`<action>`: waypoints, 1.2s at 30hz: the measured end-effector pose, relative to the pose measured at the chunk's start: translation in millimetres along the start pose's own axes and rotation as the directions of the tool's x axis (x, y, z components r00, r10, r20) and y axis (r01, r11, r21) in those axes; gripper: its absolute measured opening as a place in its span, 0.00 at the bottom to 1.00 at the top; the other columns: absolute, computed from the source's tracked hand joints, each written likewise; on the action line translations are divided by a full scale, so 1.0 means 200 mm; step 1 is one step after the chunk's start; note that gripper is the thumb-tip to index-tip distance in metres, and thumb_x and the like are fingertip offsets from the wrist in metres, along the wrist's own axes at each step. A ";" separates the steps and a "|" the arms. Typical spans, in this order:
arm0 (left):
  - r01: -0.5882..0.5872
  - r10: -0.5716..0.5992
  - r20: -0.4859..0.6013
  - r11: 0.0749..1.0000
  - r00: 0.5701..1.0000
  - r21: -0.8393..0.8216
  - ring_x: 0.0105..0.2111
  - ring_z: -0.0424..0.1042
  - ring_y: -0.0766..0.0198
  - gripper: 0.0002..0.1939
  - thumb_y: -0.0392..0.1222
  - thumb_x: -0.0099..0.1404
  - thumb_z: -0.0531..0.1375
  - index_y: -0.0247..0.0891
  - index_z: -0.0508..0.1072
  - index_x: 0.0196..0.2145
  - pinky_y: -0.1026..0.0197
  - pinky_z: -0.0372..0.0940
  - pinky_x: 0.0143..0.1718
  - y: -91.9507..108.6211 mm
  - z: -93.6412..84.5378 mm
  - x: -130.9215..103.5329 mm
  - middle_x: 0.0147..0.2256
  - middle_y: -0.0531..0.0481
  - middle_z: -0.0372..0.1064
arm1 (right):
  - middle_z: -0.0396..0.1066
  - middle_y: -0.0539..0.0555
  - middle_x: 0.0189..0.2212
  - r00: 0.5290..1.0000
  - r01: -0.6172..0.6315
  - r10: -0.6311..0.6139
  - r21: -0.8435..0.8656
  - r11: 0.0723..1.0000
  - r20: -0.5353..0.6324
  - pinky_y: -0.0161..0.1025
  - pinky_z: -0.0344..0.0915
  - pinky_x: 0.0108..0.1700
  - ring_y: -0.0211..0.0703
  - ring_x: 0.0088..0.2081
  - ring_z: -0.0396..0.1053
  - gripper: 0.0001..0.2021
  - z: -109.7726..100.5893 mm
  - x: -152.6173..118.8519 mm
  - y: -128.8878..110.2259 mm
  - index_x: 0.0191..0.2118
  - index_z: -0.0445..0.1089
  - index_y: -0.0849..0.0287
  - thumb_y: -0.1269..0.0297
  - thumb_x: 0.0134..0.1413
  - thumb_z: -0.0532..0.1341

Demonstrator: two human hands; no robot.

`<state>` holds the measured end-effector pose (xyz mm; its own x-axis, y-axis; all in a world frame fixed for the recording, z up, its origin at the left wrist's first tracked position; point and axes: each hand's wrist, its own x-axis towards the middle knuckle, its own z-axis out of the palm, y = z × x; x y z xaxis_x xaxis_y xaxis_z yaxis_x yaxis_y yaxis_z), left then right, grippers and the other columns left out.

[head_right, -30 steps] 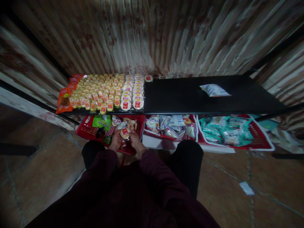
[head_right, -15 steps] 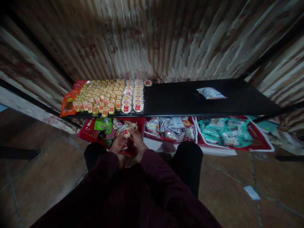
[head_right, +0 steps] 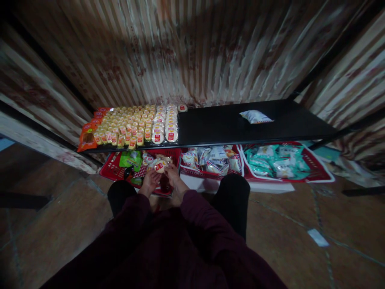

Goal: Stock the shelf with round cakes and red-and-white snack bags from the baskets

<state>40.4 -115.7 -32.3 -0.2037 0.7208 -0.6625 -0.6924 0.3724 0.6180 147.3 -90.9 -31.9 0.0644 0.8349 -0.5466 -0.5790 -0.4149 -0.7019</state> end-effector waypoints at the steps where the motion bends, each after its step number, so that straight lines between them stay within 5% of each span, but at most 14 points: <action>1: -0.004 0.004 -0.005 1.000 1.000 0.001 0.27 0.71 0.68 0.12 0.34 0.59 0.58 0.39 0.68 0.42 0.65 0.67 0.32 0.00 0.01 0.00 0.28 0.51 0.68 | 0.71 0.43 0.23 1.000 0.013 -0.013 -0.002 1.000 0.015 0.29 0.66 0.28 0.33 0.26 0.69 0.12 -0.01 0.00 -0.02 0.32 0.67 0.56 0.76 0.36 0.62; 5: -0.031 0.031 0.001 0.999 1.000 0.018 0.25 0.69 0.70 0.03 0.38 0.61 0.58 0.37 0.68 0.34 0.67 0.67 0.32 0.00 0.06 -0.03 0.27 0.51 0.66 | 0.71 0.43 0.22 0.995 0.076 -0.073 -0.045 0.996 0.073 0.29 0.65 0.26 0.32 0.23 0.67 0.13 -0.06 -0.01 -0.09 0.33 0.69 0.57 0.75 0.35 0.62; 10: -0.106 0.103 0.049 0.992 0.993 0.070 0.24 0.70 0.69 0.09 0.43 0.58 0.63 0.37 0.68 0.34 0.66 0.66 0.31 -0.05 0.15 -0.08 0.24 0.53 0.65 | 0.72 0.44 0.22 0.990 0.131 -0.126 -0.082 0.988 0.067 0.28 0.63 0.23 0.31 0.21 0.66 0.12 -0.14 -0.02 -0.19 0.32 0.70 0.57 0.74 0.35 0.64; 21: -0.116 0.098 0.280 0.992 0.955 0.049 0.25 0.70 0.68 0.09 0.30 0.51 0.62 0.36 0.67 0.30 0.64 0.65 0.32 -0.14 0.36 -0.18 0.25 0.52 0.69 | 0.72 0.45 0.22 0.987 0.157 -0.158 0.053 0.986 0.015 0.30 0.63 0.23 0.34 0.22 0.67 0.09 -0.25 -0.05 -0.37 0.33 0.69 0.58 0.71 0.41 0.66; 31: -0.353 0.284 0.299 0.911 0.911 0.212 0.23 0.67 0.69 0.20 0.25 0.52 0.59 0.42 0.66 0.41 0.67 0.62 0.26 -0.22 0.58 -0.19 0.27 0.56 0.67 | 0.73 0.46 0.23 0.981 0.191 -0.190 0.080 0.978 -0.027 0.32 0.67 0.24 0.37 0.23 0.69 0.07 -0.30 -0.08 -0.53 0.35 0.69 0.56 0.72 0.47 0.62; 36: -0.459 0.369 0.321 0.844 0.872 0.277 0.29 0.68 0.68 0.16 0.24 0.49 0.62 0.41 0.72 0.34 0.68 0.63 0.32 -0.24 0.64 -0.17 0.33 0.53 0.68 | 0.73 0.47 0.24 0.969 0.246 -0.245 0.022 0.969 -0.031 0.32 0.67 0.24 0.37 0.25 0.70 0.06 -0.33 -0.05 -0.57 0.33 0.69 0.56 0.68 0.45 0.64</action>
<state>169.4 -84.7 14.5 -0.2107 0.9537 -0.2144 -0.2995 0.1458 0.9429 265.6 -76.2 23.5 0.2293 0.8997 -0.3715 -0.5632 -0.1886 -0.8045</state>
